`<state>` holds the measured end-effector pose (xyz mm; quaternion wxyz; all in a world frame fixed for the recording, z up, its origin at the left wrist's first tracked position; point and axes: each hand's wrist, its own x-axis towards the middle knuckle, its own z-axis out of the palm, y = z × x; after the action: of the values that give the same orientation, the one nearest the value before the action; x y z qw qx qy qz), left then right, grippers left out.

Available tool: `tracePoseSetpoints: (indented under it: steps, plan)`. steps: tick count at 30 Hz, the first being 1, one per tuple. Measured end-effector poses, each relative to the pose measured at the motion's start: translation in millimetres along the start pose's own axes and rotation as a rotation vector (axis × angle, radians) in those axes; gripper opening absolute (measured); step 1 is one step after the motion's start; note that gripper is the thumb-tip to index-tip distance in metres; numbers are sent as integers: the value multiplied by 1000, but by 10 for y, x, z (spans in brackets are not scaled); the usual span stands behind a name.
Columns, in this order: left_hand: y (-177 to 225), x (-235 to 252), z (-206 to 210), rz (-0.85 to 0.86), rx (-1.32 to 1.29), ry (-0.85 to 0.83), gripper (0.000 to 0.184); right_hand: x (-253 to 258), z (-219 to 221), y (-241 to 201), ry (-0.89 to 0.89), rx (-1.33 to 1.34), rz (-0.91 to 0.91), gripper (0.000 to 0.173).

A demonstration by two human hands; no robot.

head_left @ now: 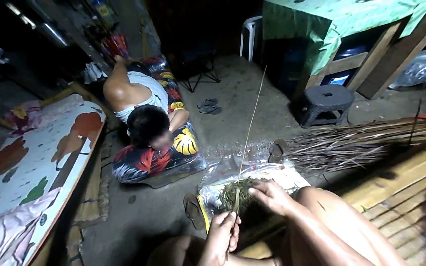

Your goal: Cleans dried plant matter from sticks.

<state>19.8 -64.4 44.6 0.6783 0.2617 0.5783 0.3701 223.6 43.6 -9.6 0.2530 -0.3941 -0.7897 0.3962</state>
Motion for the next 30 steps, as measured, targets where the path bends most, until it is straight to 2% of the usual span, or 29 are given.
tracePoseSetpoints:
  steps: [3,5,11,13,16,22,30]
  plan:
    - [61,39,-1,12,48,-6,30,-73,195,-178,-141,11,-127,54]
    - [64,43,-22,-1,24,-41,30,-85,222,-196,-147,-27,-150,54]
    - [-18,-4,-95,-53,-155,-179,33,-30,150,-33,-2,-129,-115,54]
    - [-76,-54,-125,-66,-189,-238,33,18,27,104,65,-67,-43,51]
    - [-130,-36,-156,-41,-205,-234,33,28,-43,177,115,35,-17,48]
    - [-2,51,-111,-14,-138,-185,35,-121,295,-146,-102,196,-162,48]
    - [-49,10,-131,-50,-211,-263,34,-70,199,-38,-5,-190,-128,60]
